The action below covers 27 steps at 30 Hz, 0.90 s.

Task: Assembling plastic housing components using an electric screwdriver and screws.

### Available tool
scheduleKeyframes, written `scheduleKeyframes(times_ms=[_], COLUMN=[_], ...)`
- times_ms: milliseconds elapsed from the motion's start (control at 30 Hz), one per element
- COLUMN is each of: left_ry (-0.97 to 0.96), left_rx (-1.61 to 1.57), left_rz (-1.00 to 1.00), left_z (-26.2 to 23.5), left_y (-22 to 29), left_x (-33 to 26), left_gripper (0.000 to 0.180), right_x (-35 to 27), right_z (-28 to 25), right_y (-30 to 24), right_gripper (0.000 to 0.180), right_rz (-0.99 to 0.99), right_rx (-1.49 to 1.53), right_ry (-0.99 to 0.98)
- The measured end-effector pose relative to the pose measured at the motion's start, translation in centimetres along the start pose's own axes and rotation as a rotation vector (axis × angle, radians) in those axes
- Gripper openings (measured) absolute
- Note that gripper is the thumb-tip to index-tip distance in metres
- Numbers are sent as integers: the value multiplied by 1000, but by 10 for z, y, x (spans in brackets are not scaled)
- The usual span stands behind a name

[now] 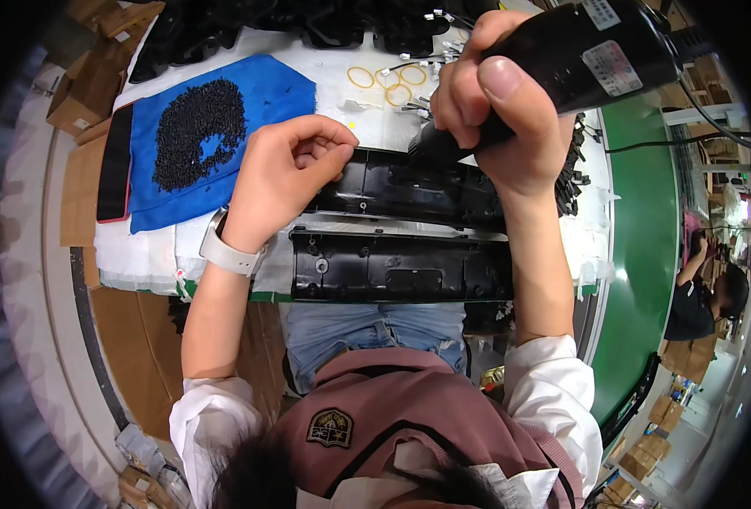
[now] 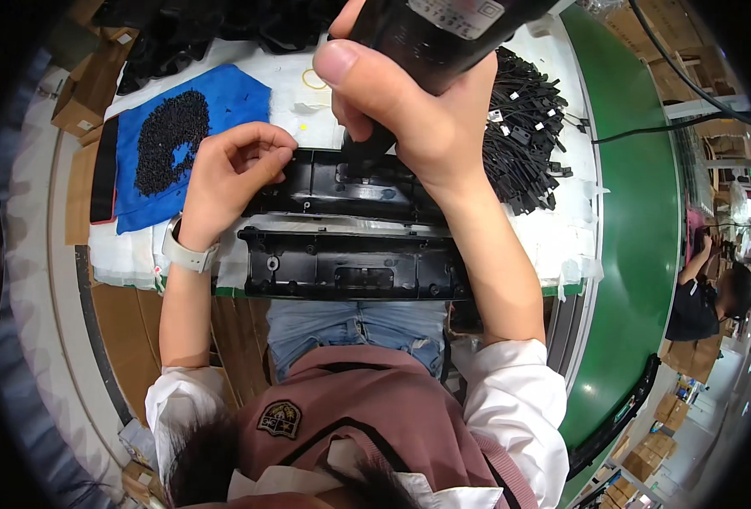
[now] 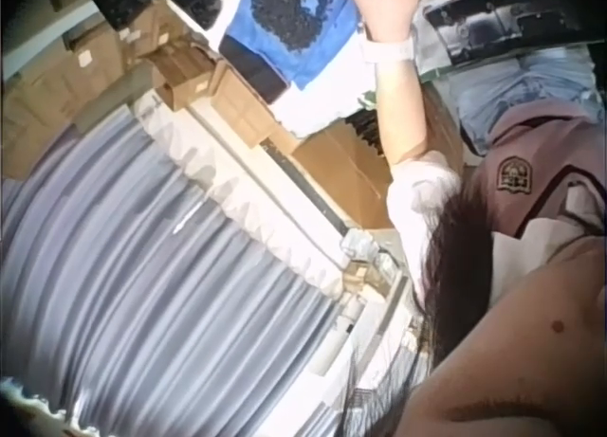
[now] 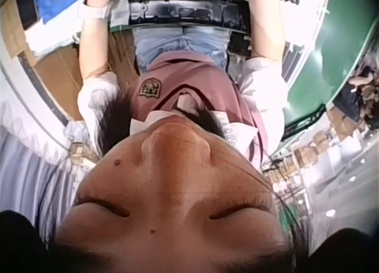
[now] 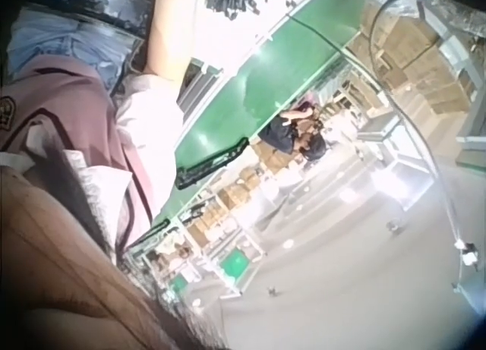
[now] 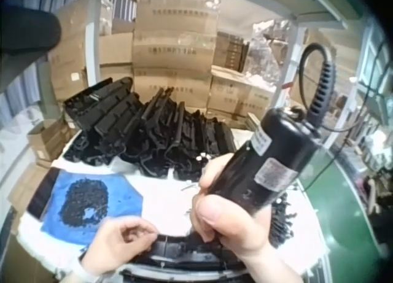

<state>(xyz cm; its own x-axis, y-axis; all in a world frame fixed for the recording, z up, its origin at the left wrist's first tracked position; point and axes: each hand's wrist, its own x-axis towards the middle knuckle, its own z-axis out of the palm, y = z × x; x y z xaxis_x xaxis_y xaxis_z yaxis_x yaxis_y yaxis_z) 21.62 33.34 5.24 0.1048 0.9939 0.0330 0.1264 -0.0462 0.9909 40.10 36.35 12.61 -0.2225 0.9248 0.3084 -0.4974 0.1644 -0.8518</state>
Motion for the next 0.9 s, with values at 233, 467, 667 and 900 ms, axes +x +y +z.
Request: scheduleKeyframes(times_ms=[233, 467, 667, 900], left_ry=[-36, -45, -45, -46], left_rx=[-55, -55, -35, -199], left_rz=[-43, -67, -68, 3], left_z=[2, 3, 3, 0], left_y=[1, -3, -1, 4], left_x=[0, 2, 1, -4], left_gripper=[8, 8, 8, 12], right_x=[5, 15, 18, 6], right_z=[10, 9, -4, -22], right_y=[-15, -10, 6, -20], right_gripper=[26, 18, 22, 36], right_rz=[105, 29, -154, -253], right_rx=[-257, -362, -504, -111], right_ry=[13, -112, -228, -340])
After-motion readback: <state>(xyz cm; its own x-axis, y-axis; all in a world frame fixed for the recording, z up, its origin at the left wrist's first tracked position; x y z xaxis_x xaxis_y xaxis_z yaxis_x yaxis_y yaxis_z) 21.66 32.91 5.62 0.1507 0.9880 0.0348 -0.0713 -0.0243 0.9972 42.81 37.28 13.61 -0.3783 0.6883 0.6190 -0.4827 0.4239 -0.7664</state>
